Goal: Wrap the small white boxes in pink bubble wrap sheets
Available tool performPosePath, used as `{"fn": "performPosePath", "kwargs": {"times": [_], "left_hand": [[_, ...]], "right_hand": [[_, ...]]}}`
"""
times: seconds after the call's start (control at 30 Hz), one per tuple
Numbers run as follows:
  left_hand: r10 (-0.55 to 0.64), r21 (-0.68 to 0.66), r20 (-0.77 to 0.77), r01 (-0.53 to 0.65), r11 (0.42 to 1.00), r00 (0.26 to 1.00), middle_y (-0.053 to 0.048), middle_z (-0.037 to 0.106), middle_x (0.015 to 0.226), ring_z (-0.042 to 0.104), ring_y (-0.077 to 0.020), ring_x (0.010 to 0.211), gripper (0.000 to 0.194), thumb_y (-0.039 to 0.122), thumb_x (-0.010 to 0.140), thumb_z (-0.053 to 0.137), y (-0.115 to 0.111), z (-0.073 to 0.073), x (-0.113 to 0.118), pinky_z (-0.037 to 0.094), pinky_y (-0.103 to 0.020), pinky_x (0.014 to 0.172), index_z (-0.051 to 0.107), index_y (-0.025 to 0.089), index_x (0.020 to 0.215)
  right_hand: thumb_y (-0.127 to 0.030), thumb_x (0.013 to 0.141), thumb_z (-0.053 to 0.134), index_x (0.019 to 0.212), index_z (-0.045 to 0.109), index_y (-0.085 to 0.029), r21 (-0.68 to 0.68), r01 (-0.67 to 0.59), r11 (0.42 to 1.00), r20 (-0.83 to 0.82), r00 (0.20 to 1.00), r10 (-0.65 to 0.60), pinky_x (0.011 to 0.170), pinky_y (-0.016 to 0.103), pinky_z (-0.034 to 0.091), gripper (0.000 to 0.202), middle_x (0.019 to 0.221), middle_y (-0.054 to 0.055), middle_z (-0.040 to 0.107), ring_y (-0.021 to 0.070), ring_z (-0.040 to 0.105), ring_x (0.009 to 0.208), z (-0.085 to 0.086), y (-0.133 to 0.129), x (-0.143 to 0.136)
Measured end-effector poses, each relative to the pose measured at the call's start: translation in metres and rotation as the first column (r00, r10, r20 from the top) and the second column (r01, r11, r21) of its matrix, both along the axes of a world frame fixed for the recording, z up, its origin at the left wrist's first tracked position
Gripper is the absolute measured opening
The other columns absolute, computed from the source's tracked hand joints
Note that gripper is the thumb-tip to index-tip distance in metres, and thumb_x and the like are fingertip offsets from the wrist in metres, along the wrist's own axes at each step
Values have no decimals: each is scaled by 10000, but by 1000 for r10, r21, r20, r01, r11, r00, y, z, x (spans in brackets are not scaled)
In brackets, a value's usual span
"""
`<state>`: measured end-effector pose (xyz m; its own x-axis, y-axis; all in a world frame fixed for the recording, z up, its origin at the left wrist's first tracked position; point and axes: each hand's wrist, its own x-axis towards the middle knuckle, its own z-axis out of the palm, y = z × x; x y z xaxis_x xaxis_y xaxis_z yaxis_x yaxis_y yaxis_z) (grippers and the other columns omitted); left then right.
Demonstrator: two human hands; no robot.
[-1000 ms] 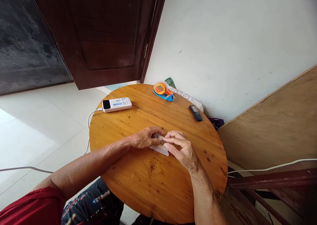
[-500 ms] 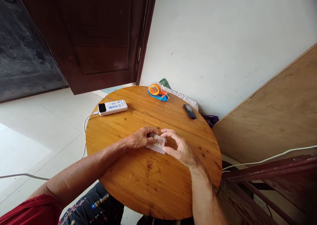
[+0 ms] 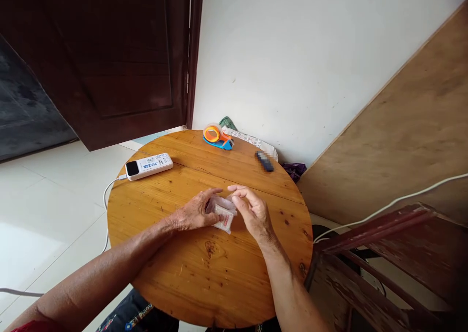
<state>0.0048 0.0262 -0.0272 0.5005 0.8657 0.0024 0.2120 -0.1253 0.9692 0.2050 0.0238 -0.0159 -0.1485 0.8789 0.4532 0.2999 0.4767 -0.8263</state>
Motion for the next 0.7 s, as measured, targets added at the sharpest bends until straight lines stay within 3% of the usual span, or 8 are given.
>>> {"fn": "performPosePath", "kwargs": {"times": [0.1,0.23,0.3,0.37,0.43,0.5,0.63,0.7], "left_hand": [[-58,-26,62,59,998,996,-56,605,1035,568,-204,889,912,305,728,726,-2,1,0,456,-325,781,263,206,1508],[-66,-77,216,85,993,974,-10,547,919,526,-164,813,945,292,734,721,-1,3,1,425,-291,729,213,252,1530],[-55,-131,317,101,986,947,-6,538,908,528,-152,788,888,309,743,713,-1,5,2,423,-273,701,261,261,1506],[-24,-168,390,96,981,920,-15,553,948,537,-141,776,746,329,732,723,-1,7,2,430,-259,683,405,257,1403],[-13,-196,389,97,976,921,-14,572,924,527,-123,727,503,358,724,732,-2,8,3,419,-241,650,561,213,1174],[-11,-242,322,94,966,947,5,568,796,481,-98,629,351,392,718,728,-1,7,3,374,-227,582,608,170,962],[143,-356,304,-28,934,942,2,582,703,483,-111,594,400,392,637,739,4,1,3,356,-243,565,655,136,932],[235,-377,297,-112,920,926,-25,625,747,525,-137,651,414,358,609,734,6,0,3,376,-257,599,687,128,950]], "right_hand": [[-404,890,597,867,634,-238,-76,103,992,-128,986,-112,850,339,472,172,1095,58,714,222,632,992,-2,4,4],[-440,867,614,877,651,-226,-113,196,974,-196,957,-215,859,345,450,218,1067,60,721,230,612,995,-7,9,7],[-444,863,609,879,657,-220,-135,214,968,-223,945,-240,864,343,447,230,1068,60,719,227,605,993,-10,12,8],[-451,859,604,889,660,-216,-155,235,959,-233,935,-267,865,341,448,243,1046,59,719,223,603,975,-14,15,8],[-465,853,601,887,660,-211,-171,257,951,-220,931,-291,850,339,455,263,992,57,718,217,605,932,-18,18,9],[-479,845,600,873,657,-209,-162,295,942,-183,929,-323,819,335,465,277,919,53,709,212,606,879,-19,21,10],[-459,826,621,844,629,-219,-29,448,893,-141,883,-448,673,297,458,241,767,19,655,176,574,698,-11,14,9],[-460,845,598,812,614,-227,-51,383,922,-130,913,-386,559,276,419,237,640,-15,599,145,519,554,-3,6,5]]}}
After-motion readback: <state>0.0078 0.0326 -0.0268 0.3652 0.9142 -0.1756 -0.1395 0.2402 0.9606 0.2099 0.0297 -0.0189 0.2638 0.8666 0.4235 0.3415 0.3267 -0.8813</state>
